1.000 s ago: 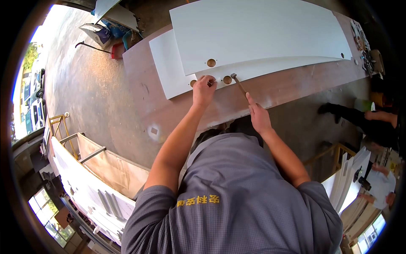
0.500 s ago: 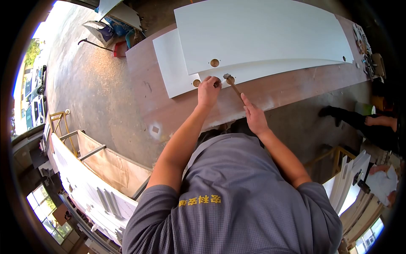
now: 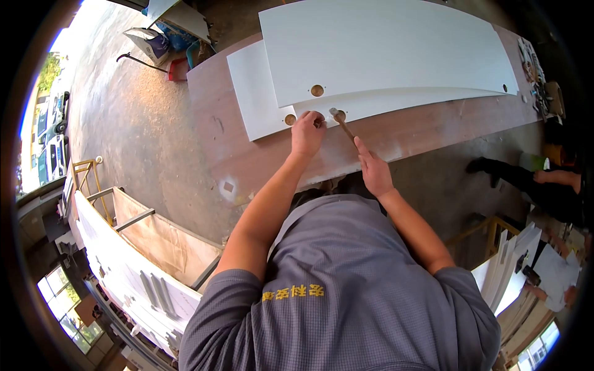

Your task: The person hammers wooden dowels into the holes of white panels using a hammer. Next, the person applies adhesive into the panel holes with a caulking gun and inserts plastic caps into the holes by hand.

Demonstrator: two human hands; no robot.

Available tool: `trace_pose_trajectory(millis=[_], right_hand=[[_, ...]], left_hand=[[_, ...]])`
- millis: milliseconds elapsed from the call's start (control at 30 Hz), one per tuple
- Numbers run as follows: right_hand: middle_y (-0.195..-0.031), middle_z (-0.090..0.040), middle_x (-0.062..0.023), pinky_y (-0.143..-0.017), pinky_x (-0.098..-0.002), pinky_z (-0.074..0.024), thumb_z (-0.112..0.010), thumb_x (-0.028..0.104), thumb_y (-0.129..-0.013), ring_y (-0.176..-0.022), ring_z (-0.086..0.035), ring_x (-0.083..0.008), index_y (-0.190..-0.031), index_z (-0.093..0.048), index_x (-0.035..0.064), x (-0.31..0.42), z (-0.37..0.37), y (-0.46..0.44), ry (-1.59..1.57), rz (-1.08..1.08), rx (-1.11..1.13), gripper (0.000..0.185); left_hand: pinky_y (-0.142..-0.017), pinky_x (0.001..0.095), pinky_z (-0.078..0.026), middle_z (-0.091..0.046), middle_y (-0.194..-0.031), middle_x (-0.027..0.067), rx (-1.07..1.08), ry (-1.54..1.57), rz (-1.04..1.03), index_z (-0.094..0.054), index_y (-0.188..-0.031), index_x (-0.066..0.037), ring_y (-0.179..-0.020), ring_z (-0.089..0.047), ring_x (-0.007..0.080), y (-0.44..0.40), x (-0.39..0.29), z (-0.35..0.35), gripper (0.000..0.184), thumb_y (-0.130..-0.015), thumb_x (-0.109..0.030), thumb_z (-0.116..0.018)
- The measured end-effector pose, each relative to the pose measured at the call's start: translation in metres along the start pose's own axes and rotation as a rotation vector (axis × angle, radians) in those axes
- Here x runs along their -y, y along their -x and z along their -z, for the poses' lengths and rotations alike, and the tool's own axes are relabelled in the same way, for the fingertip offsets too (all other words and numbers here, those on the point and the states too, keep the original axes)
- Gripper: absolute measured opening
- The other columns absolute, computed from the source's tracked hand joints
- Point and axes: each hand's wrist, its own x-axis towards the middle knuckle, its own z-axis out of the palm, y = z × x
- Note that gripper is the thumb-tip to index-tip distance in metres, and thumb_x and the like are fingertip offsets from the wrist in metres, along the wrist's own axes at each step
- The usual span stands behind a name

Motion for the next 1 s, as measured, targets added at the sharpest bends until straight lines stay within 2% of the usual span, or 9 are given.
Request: trace_pose_trajectory(millis=[300,433,533,600,667,733,800,833,1000], right_hand=[[-0.106,-0.066,-0.0215,-0.073,-0.0470,-0.0514,-0.050,0.012,-0.099,-0.087,-0.062,-0.0438,-0.150,-0.041,0.0267,0.010,0.017,-0.006,-0.060,0.029,0.016,0.053],[-0.100,-0.066,-0.0209,-0.071,-0.0480,-0.0508,-0.050,0.013,-0.100,-0.084,-0.063,-0.0427,-0.149,-0.043,0.0262,-0.004,0.012,0.003,-0.092,0.054,-0.020,0.052],[-0.098,-0.067,-0.0182,-0.069,-0.0488,-0.0518,-0.051,0.013,-0.099,-0.079,-0.063,-0.0408,-0.149,-0.042,0.0290,-0.009,0.014,-0.003,0.016,0.023,0.067,0.053],[-0.095,-0.068,-0.0195,-0.069,-0.0494,-0.0521,-0.050,0.014,-0.099,-0.079,-0.064,-0.0411,-0.149,-0.041,0.0283,-0.009,0.019,0.005,-0.145,0.132,-0.108,0.053],[-0.096,-0.068,-0.0195,-0.072,-0.0491,-0.0527,-0.054,0.019,-0.098,-0.083,-0.065,-0.0409,-0.150,-0.040,0.0268,-0.016,0.030,-0.004,0.031,-0.042,0.146,0.054],[-0.097,-0.069,-0.0189,-0.075,-0.0489,-0.0526,-0.058,0.025,-0.096,-0.086,-0.065,-0.0400,-0.146,-0.046,0.0232,-0.007,0.064,-0.011,0.088,-0.232,0.196,0.052],[-0.092,-0.068,-0.0191,-0.073,-0.0474,-0.0519,-0.062,0.029,-0.094,-0.084,-0.065,-0.0390,-0.137,-0.055,0.0165,-0.015,0.081,-0.004,-0.110,-0.102,-0.143,0.045],[-0.085,-0.066,-0.0185,-0.070,-0.0447,-0.0505,-0.062,0.028,-0.095,-0.078,-0.064,-0.0374,-0.121,-0.063,0.0096,-0.005,0.104,-0.005,-0.169,-0.227,-0.173,0.033],[-0.080,-0.063,-0.0158,-0.067,-0.0406,-0.0480,-0.062,0.027,-0.096,-0.072,-0.062,-0.0337,-0.104,-0.062,0.0039,-0.085,0.186,-0.001,-0.176,-0.428,-0.310,0.024]], left_hand=[[-0.072,0.0318,-0.052,-0.068,-0.084,0.0076,0.086,0.014,0.071,-0.067,-0.087,-0.002,-0.074,-0.064,0.0182,-0.007,0.011,0.006,0.014,-0.079,-0.010,-0.073],[-0.073,0.0313,-0.052,-0.068,-0.087,0.0074,0.133,0.037,0.137,-0.066,-0.096,-0.001,-0.075,-0.063,0.0162,-0.007,0.014,0.012,0.018,-0.082,-0.011,-0.072],[-0.076,0.0324,-0.052,-0.067,-0.094,0.0109,-0.185,0.220,0.164,-0.063,-0.108,0.000,-0.080,-0.062,0.0171,-0.014,0.023,0.020,0.022,-0.089,-0.011,-0.066],[-0.078,0.0337,-0.052,-0.065,-0.098,0.0134,-0.316,0.159,0.141,-0.062,-0.110,0.002,-0.089,-0.063,0.0217,-0.021,0.016,0.041,0.022,-0.093,-0.012,-0.062],[-0.082,0.0393,-0.051,-0.062,-0.104,0.0163,-0.413,0.074,0.055,-0.062,-0.106,0.002,-0.096,-0.061,0.0289,-0.043,0.037,0.053,0.017,-0.092,-0.008,-0.061],[-0.085,0.0396,-0.049,-0.062,-0.106,0.0163,-0.300,0.030,0.116,-0.063,-0.106,0.001,-0.097,-0.059,0.0285,-0.076,0.073,0.055,0.019,-0.093,-0.012,-0.061],[-0.086,0.0395,-0.047,-0.064,-0.103,0.0149,-0.222,0.233,0.325,-0.064,-0.105,0.001,-0.096,-0.060,0.0269,-0.093,0.049,0.052,0.021,-0.093,-0.016,-0.062],[-0.084,0.0394,-0.048,-0.064,-0.101,0.0147,-0.221,0.186,0.323,-0.065,-0.105,0.002,-0.094,-0.060,0.0265,-0.099,0.053,0.040,0.022,-0.094,-0.017,-0.062],[-0.084,0.0401,-0.048,-0.064,-0.102,0.0180,-0.336,0.138,0.397,-0.064,-0.102,0.008,-0.093,-0.059,0.0277,-0.095,0.067,0.011,0.026,-0.094,-0.017,-0.062]])
